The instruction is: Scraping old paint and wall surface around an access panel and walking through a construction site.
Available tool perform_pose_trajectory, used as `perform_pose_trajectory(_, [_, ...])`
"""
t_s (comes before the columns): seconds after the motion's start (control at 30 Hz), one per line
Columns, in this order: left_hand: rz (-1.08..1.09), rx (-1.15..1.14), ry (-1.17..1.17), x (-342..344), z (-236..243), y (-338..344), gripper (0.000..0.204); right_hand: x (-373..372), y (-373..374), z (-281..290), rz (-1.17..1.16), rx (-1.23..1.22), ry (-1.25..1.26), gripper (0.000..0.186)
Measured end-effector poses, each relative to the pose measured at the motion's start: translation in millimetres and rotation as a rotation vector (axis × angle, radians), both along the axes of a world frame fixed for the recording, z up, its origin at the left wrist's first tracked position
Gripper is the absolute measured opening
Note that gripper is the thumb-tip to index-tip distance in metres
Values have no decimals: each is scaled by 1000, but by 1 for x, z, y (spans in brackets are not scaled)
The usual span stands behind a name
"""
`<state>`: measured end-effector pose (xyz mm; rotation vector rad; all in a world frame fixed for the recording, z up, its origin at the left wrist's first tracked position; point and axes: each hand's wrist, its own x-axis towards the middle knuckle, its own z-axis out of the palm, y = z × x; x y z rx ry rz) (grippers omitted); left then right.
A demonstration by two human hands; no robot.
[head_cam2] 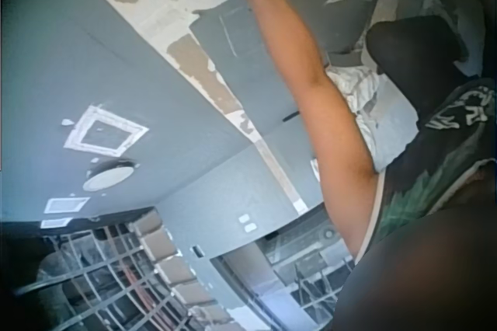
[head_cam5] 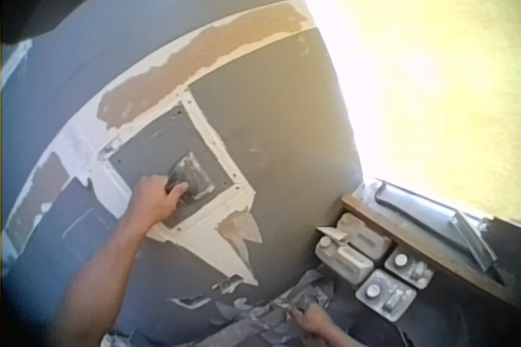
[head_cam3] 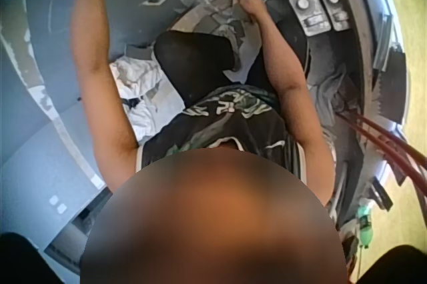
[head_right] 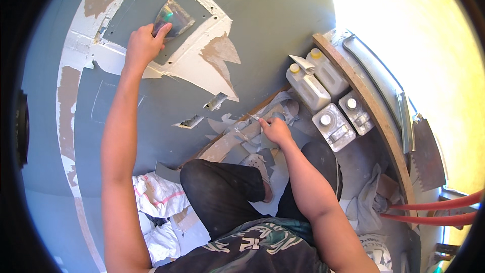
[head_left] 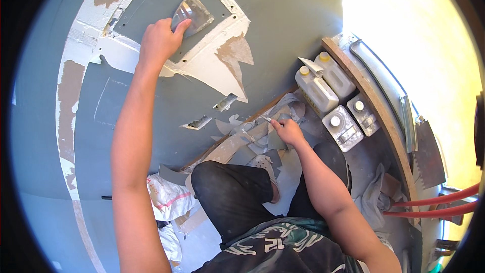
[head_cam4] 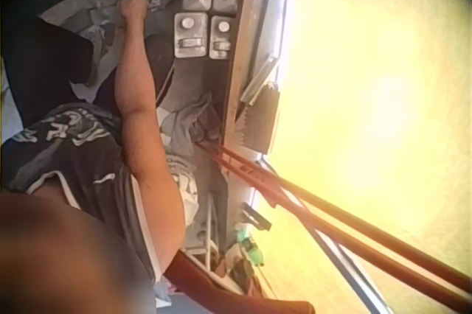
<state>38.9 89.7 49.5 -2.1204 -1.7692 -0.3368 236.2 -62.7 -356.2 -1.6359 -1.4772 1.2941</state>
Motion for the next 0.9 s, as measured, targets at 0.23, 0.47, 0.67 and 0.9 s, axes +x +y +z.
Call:
perform_pose_trajectory(0.23, [34, -26, -17, 2, -2, 1, 62, -2, 6, -6, -18, -15, -21, 58])
perform_pose_trajectory(0.47, [8, 15, -11, -1, -1, 2, 61, -1, 10, 28, -171, 53, 159, 47])
perform_pose_trajectory(0.67, [2, 63, 67, -4, -4, -1, 57, 3, 61, 200, -181, 710, 426, 31])
perform_pose_trajectory(0.9, [18, 26, 25, 5, -2, -5, 57, 1, 134, 291, -165, 1064, 297, 31])
